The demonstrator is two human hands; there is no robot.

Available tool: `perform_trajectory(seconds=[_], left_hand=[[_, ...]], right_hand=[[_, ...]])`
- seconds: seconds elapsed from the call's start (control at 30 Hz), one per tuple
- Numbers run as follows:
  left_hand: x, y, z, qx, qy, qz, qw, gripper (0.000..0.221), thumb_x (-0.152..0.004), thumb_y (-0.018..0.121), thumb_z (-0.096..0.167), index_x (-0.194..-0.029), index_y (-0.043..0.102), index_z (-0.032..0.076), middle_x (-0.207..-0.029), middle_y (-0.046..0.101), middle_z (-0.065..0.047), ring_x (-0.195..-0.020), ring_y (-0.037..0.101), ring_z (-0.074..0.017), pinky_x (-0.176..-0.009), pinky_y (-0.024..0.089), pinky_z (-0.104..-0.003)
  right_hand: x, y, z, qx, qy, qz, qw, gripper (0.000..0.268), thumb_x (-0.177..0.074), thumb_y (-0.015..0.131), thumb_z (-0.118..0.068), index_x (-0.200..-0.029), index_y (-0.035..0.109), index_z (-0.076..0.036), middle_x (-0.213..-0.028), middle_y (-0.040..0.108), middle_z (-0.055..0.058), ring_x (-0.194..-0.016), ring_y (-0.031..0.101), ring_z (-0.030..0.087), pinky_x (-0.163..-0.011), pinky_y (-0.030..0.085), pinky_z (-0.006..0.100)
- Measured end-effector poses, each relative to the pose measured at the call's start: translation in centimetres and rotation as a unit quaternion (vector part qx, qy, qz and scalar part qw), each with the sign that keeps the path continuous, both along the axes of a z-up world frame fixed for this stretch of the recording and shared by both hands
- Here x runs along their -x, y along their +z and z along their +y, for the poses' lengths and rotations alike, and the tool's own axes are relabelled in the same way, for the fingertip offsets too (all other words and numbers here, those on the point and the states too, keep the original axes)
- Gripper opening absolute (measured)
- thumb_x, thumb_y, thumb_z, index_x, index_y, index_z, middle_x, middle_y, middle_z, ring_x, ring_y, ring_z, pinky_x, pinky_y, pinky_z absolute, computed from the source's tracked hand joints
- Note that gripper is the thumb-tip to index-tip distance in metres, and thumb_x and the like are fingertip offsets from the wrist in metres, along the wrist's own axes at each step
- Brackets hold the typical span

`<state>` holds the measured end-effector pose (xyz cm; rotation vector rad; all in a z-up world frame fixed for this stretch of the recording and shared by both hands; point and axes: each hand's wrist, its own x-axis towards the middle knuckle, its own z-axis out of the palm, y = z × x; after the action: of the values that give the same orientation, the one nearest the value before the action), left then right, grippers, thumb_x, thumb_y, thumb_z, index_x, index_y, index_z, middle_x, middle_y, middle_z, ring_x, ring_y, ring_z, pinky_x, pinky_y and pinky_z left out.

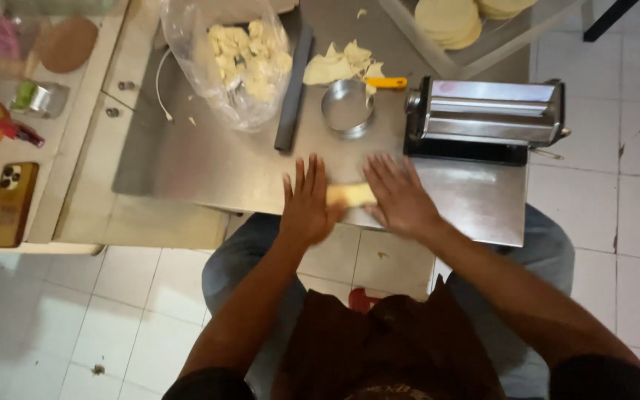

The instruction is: Using a manual pasta roller to flatten dough and a circular cutter to create dough rounds on a stainless steel table.

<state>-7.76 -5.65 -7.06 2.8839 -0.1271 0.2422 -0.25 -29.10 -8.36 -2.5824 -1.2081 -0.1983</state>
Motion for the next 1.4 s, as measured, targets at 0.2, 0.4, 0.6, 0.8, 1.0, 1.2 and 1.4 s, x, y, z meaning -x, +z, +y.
perform_trajectory(seconds=[0.2,0.4,0.6,0.8,1.0,1.2,1.4], left_hand=[[4.3,1.3,0.3,0.039,-0.108,0.001,0.993,0.076,-0.090,0.071,0.026,-0.157,0.041,0.005,-0.153,0.047,-0.022,-0.141,0.047,-0.0437,-0.118,0.038,-0.049],[-0.5,-1.8,3.3,0.145,-0.041,0.063,0.987,0.053,-0.083,0.078,0.035,-0.135,0.065,0.034,-0.130,0.066,0.003,-0.123,0.066,-0.0214,-0.105,0.054,-0.036],[-5.6,-2.2,4.7,0.046,-0.107,-0.184,0.976,0.058,-0.087,0.072,0.038,-0.141,0.062,0.018,-0.136,0.062,-0.007,-0.125,0.062,-0.0288,-0.096,0.056,-0.042],[-12.5,0.6,3.0,0.155,-0.032,-0.408,0.899,0.044,-0.097,0.067,0.022,-0.136,0.064,0.003,-0.126,0.065,-0.021,-0.117,0.062,-0.0428,-0.107,0.046,-0.051],[-14.0,-1.8,-1.6,-0.005,0.232,-0.328,0.916,0.071,-0.104,0.049,0.047,-0.161,0.036,0.007,-0.158,0.040,-0.027,-0.147,0.037,-0.0529,-0.113,0.038,-0.063],[-3.8,0.2,-1.5,-0.040,-0.031,-0.116,0.992,0.074,-0.099,0.049,0.044,-0.159,0.036,0.004,-0.167,0.030,-0.023,-0.154,0.026,-0.0489,-0.119,0.027,-0.069],[5.7,0.9,-2.4,-0.052,-0.111,-0.022,0.992,0.096,-0.097,0.034,0.071,-0.163,0.022,0.003,-0.171,0.018,-0.022,-0.157,0.016,-0.0438,-0.123,0.016,-0.060]], right_hand=[[4.8,0.9,-3.5,-0.070,0.061,0.014,0.996,0.067,-0.093,0.066,-0.017,-0.155,0.043,-0.011,-0.156,0.044,0.018,-0.145,0.041,0.042,-0.114,0.037,0.059],[-0.3,2.5,-1.7,-0.106,0.008,0.184,0.977,0.056,-0.085,0.076,-0.023,-0.139,0.065,-0.020,-0.126,0.067,0.010,-0.117,0.066,0.037,-0.098,0.052,0.047],[-5.9,-0.1,1.1,-0.171,-0.016,-0.100,0.980,0.044,-0.091,0.067,-0.023,-0.134,0.068,-0.016,-0.127,0.067,0.012,-0.113,0.065,0.037,-0.089,0.053,0.048],[-8.9,5.2,6.3,-0.256,-0.033,-0.082,0.962,0.043,-0.098,0.063,-0.022,-0.137,0.062,-0.004,-0.116,0.063,0.023,-0.107,0.064,0.045,-0.086,0.055,0.052],[-10.3,4.2,9.2,-0.090,-0.188,-0.021,0.978,0.072,-0.099,0.062,-0.027,-0.157,0.035,0.005,-0.162,0.030,0.032,-0.151,0.019,0.054,-0.116,0.027,0.069],[-2.7,2.1,3.9,-0.012,0.001,-0.025,1.000,0.061,-0.108,0.033,-0.042,-0.161,0.037,-0.013,-0.166,0.038,0.015,-0.156,0.020,0.044,-0.119,0.023,0.066],[5.3,1.8,-0.9,0.029,0.059,-0.043,0.997,0.077,-0.095,0.052,-0.050,-0.161,0.032,-0.017,-0.168,0.030,0.017,-0.152,0.028,0.045,-0.118,0.027,0.063]])
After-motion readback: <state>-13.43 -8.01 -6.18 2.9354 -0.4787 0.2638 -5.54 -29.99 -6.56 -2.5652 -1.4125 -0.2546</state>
